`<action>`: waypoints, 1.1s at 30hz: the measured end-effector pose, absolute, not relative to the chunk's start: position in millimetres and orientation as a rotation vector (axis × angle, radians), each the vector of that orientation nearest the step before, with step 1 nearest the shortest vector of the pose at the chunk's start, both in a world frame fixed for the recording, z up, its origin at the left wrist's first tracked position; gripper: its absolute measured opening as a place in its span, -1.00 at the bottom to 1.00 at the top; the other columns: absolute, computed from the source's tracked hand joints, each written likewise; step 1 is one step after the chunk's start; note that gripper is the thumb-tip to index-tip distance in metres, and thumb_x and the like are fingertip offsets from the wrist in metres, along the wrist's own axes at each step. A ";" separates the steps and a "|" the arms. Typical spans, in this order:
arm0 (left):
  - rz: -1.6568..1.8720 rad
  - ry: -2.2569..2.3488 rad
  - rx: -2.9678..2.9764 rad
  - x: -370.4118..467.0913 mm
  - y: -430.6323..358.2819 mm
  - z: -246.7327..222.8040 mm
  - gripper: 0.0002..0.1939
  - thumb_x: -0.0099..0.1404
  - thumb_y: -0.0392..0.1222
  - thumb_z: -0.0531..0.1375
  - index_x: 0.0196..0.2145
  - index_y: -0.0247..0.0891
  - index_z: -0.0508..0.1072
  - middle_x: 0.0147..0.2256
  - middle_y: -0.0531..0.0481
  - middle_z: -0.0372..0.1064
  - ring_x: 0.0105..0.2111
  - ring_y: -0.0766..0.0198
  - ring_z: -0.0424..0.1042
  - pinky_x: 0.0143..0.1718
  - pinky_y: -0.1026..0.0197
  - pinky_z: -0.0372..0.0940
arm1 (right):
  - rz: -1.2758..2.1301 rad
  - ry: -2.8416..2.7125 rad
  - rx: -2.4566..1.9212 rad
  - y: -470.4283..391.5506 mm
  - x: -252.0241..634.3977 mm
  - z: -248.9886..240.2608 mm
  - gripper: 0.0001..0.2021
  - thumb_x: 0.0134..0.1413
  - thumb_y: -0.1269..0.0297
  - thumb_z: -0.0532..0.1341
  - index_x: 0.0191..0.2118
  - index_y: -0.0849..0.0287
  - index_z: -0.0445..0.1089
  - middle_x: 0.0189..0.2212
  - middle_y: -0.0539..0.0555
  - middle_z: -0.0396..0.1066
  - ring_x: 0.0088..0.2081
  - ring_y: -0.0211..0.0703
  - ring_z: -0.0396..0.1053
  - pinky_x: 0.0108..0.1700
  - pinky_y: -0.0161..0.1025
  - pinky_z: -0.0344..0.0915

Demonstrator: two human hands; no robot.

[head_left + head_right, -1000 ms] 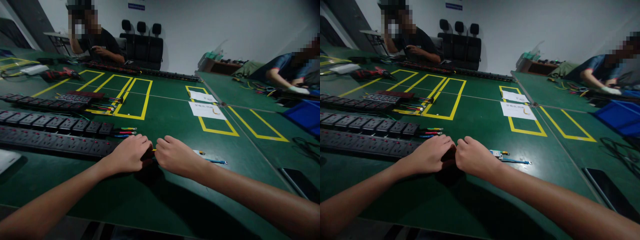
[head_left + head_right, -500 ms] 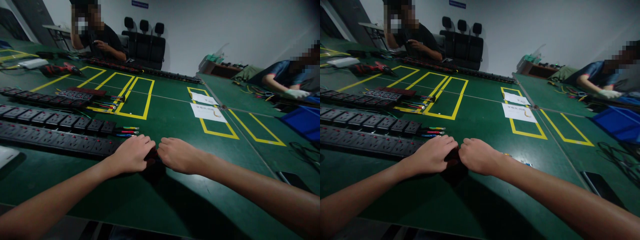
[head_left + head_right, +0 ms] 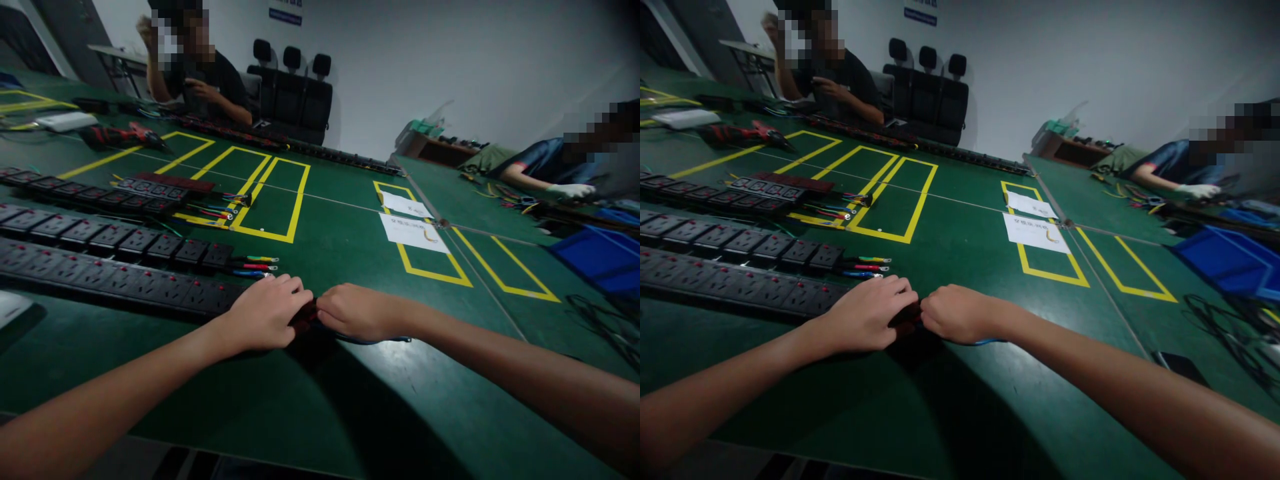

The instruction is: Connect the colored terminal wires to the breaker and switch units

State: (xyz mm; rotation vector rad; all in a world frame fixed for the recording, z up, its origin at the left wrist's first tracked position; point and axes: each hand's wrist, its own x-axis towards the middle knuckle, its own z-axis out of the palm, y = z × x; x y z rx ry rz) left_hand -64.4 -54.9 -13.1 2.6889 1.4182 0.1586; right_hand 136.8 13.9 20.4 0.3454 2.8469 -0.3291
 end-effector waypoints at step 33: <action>0.071 1.434 2.583 -64.9 -50.3 -7.9 -0.84 0.34 -0.18 0.11 -0.25 -0.24 0.49 -0.14 -0.11 0.44 -0.17 0.08 0.44 -0.21 0.10 0.34 | 0.116 2.858 0.508 -12.5 124.5 17.1 -0.83 0.28 0.49 0.16 -0.26 0.30 0.51 -0.32 0.21 0.57 -0.28 0.01 0.48 -0.34 -0.18 0.28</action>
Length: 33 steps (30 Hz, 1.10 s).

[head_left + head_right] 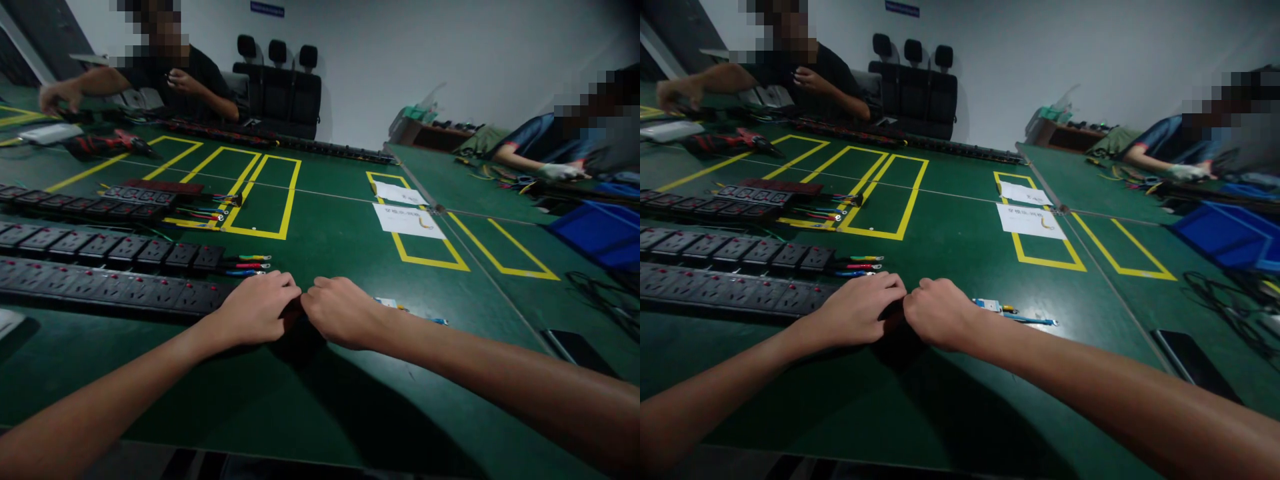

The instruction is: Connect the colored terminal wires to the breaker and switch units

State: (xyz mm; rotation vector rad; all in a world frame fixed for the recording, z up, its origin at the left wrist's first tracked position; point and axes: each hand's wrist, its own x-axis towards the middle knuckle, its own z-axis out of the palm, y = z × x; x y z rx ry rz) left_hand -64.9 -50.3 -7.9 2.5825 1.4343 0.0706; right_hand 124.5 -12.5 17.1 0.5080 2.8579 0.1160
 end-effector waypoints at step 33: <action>0.069 1.447 2.630 -65.0 -50.1 -9.3 -0.88 0.32 -0.26 0.12 -0.26 -0.23 0.47 -0.16 -0.08 0.44 -0.22 0.14 0.43 -0.30 0.17 0.27 | 0.021 2.943 0.375 6.1 148.4 21.3 -0.76 0.42 0.34 0.04 -0.16 0.30 0.44 -0.24 0.19 0.44 -0.23 -0.04 0.33 -0.37 -0.21 0.20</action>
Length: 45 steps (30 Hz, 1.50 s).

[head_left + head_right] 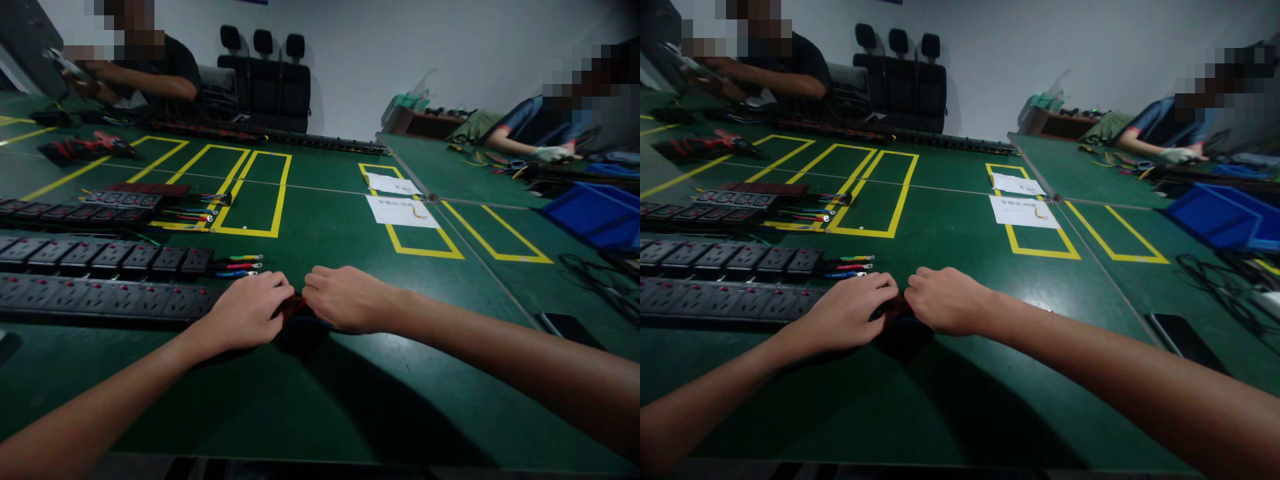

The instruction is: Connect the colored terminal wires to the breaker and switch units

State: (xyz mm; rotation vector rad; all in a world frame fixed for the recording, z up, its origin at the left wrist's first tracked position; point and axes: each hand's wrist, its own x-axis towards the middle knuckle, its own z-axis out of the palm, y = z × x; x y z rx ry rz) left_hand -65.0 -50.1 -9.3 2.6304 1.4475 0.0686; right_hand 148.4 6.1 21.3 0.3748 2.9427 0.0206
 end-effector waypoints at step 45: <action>0.109 1.459 2.632 -52.9 -57.1 -13.8 -0.86 0.25 -0.38 0.17 -0.32 -0.25 0.53 -0.14 -0.08 0.51 -0.16 0.09 0.38 -0.24 0.02 0.14 | -0.335 2.886 0.532 -0.2 139.0 25.5 -0.69 0.34 0.40 0.05 -0.36 0.28 0.50 -0.40 0.15 0.52 -0.43 -0.19 0.35 -0.33 -0.22 0.11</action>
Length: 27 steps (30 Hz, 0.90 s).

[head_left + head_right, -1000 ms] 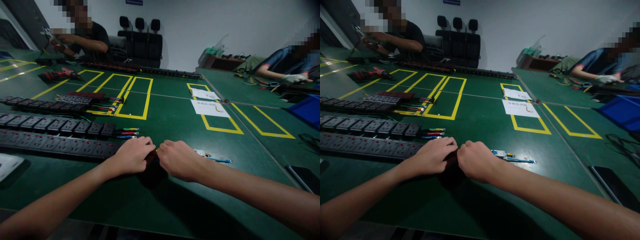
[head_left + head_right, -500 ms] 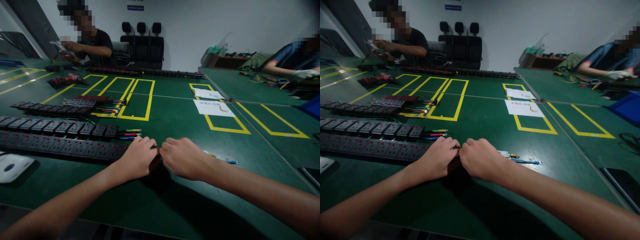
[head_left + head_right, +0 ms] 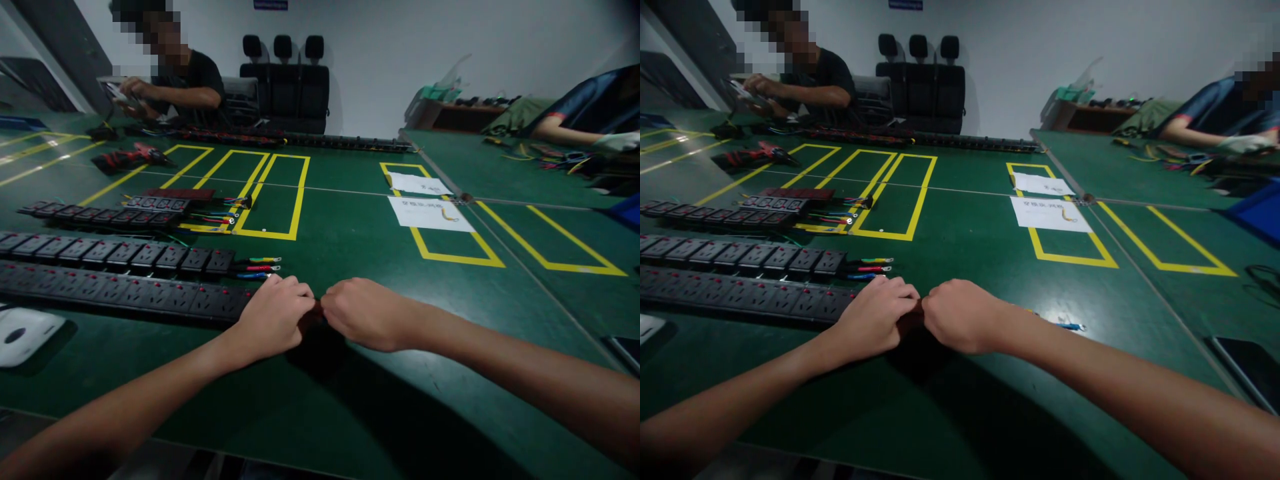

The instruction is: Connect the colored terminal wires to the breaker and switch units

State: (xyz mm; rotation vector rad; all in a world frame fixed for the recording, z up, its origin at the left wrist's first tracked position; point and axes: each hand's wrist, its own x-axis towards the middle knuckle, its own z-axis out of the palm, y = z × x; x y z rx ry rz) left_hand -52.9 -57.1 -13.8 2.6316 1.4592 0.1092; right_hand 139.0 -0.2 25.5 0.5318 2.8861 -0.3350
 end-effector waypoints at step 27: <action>0.683 1.423 2.136 -61.1 -48.0 -6.8 -0.79 0.06 -0.42 0.01 -0.33 -0.20 0.25 -0.34 0.02 0.34 -0.33 0.23 0.33 -0.29 0.18 0.25 | 0.230 2.948 0.174 -3.5 136.2 26.7 -0.80 0.30 0.54 0.13 -0.16 0.25 0.51 -0.24 0.19 0.50 -0.19 -0.03 0.39 -0.35 -0.20 0.21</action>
